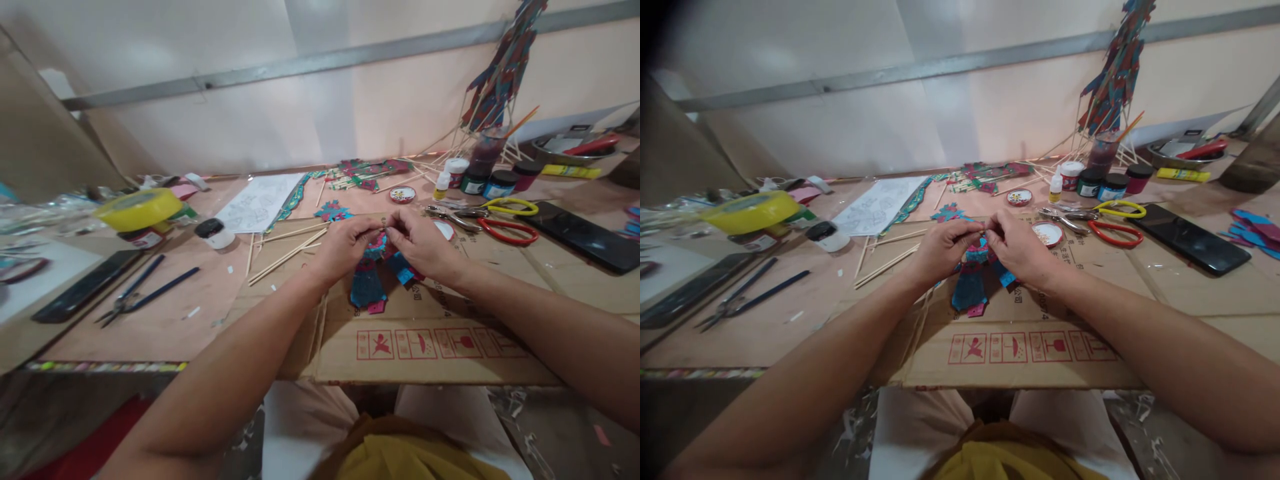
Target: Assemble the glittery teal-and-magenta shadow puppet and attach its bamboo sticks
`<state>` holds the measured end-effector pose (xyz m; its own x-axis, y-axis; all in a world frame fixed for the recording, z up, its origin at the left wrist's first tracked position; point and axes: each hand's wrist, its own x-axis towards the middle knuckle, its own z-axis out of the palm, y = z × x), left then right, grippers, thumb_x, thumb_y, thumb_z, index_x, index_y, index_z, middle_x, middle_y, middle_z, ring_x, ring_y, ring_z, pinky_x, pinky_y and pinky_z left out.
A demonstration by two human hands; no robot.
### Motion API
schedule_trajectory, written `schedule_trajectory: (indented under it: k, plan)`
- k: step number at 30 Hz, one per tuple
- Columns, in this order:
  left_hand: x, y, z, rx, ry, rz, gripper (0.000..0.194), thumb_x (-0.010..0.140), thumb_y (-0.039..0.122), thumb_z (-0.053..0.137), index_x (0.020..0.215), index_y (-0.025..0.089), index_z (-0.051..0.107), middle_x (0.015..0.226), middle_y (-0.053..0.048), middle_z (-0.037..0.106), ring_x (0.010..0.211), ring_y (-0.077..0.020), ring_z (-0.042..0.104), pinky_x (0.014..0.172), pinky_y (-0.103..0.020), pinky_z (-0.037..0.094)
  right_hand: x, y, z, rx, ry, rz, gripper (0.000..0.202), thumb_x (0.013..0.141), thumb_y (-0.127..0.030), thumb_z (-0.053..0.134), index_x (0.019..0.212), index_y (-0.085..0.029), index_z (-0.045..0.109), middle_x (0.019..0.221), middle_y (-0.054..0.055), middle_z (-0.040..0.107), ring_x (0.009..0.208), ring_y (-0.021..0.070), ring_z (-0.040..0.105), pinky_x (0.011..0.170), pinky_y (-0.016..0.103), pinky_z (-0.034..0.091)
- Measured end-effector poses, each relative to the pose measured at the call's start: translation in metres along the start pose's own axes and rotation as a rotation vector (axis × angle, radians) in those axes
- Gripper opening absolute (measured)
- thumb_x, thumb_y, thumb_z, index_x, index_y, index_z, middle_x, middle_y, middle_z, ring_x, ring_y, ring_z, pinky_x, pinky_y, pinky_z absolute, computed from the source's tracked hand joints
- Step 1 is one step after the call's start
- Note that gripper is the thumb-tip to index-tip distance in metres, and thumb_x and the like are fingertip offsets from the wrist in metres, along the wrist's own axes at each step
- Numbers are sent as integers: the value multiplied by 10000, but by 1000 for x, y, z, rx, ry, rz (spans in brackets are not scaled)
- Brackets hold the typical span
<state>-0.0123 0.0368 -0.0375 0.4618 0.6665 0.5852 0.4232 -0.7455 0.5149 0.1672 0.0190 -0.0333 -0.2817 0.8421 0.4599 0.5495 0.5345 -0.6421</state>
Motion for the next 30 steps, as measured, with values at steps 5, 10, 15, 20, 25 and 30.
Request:
schedule_trajectory:
  k: [5, 10, 15, 20, 25, 30]
  plan:
    - [0, -1, 0, -1, -13, -22, 185, 882, 155, 587, 977, 186, 742, 963, -44, 761, 873, -150, 701, 814, -258, 534, 0, -1, 0, -6, 22, 12, 63, 837, -189, 494, 785, -207, 465, 698, 4, 532, 648, 153, 457, 604, 291, 323]
    - [0, -1, -1, 16, -14, -11, 188, 893, 172, 576, 979, 176, 743, 957, -57, 760, 877, -154, 700, 822, -263, 532, 0, -2, -1, 8, 14, 16, 85, 830, -172, 499, 762, -212, 465, 687, 2, 527, 653, 158, 467, 609, 294, 336]
    - [0, 0, -2, 20, -24, -23, 185, 891, 162, 575, 961, 197, 743, 953, -41, 762, 865, -150, 699, 813, -267, 536, 0, -2, 0, 61, -1, 34, 100, 827, -165, 506, 766, -219, 448, 674, -6, 523, 632, 154, 477, 591, 291, 342]
    - [0, -1, -2, 19, -25, -26, 184, 890, 166, 576, 968, 191, 741, 957, -44, 762, 859, -147, 699, 807, -263, 537, 1, 1, -2, 92, -56, 57, 73, 839, -169, 499, 803, -214, 455, 689, -6, 537, 628, 147, 493, 590, 288, 345]
    - [0, -1, -1, 23, -33, -42, 189, 892, 189, 572, 971, 200, 743, 953, -41, 762, 861, -149, 700, 813, -266, 535, 1, -2, -3, 42, -41, 40, 90, 821, -138, 488, 776, -209, 457, 676, -5, 538, 637, 148, 490, 605, 290, 344]
    - [-1, -1, -1, -4, -31, -56, 190, 889, 208, 577, 979, 202, 744, 964, -45, 762, 868, -157, 704, 818, -273, 539, 1, -5, -3, -18, 7, 1, 107, 801, -129, 477, 738, -211, 449, 667, -7, 503, 636, 147, 438, 591, 286, 316]
